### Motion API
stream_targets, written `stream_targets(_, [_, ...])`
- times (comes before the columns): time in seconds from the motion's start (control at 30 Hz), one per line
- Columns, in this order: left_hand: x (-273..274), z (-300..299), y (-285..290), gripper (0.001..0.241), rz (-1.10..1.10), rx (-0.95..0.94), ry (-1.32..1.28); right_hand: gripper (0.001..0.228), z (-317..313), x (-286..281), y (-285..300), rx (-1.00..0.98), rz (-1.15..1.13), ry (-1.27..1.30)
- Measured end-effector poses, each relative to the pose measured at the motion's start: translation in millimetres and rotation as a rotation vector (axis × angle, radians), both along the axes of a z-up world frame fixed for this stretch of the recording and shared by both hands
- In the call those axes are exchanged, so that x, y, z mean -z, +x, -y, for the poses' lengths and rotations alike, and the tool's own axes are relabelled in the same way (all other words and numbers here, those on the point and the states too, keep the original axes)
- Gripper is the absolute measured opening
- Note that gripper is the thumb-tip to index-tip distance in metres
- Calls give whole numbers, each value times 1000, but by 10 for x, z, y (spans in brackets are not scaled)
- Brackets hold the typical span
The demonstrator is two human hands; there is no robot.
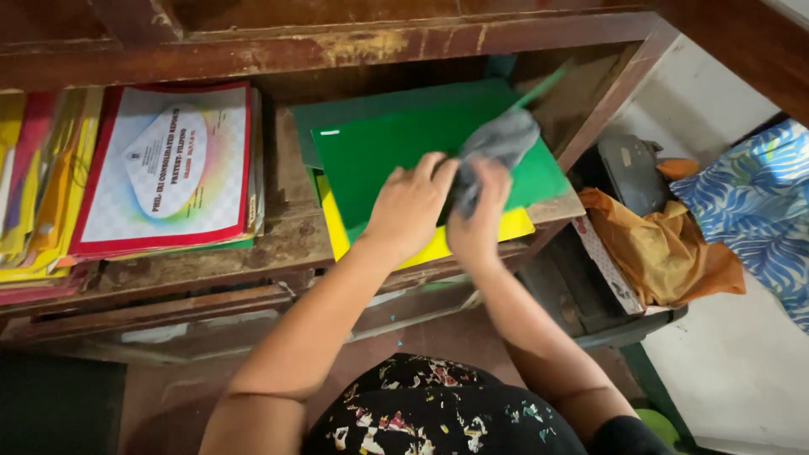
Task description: Wiping dust off plastic folders and file organizers using a cloth in an archive room.
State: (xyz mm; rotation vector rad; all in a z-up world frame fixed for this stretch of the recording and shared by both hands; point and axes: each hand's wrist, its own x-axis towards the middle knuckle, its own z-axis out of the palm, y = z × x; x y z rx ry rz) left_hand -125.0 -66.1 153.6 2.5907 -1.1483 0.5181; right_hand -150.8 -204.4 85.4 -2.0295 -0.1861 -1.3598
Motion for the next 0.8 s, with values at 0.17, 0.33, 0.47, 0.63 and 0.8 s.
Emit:
stream_targets(0.17, [-67,-551,-161,94,-140,25,2,77,578,126,230,64,-152,62])
stream_targets(0.33, [447,-913,252,73,12,-77,-99,73,639,102,276,45,-303,157])
stream_targets(0.47, [513,-813,395,70,-108,-137,-80,70,530,37,273,12,-399,271])
stream_targets(0.63, [696,-765,568,69,-153,-156,35,66,478,-134,106,-21,-479,363])
stream_targets(0.8, [891,-610,675,47,295,-58,45,53,710,-121,-21,-60,-298,660])
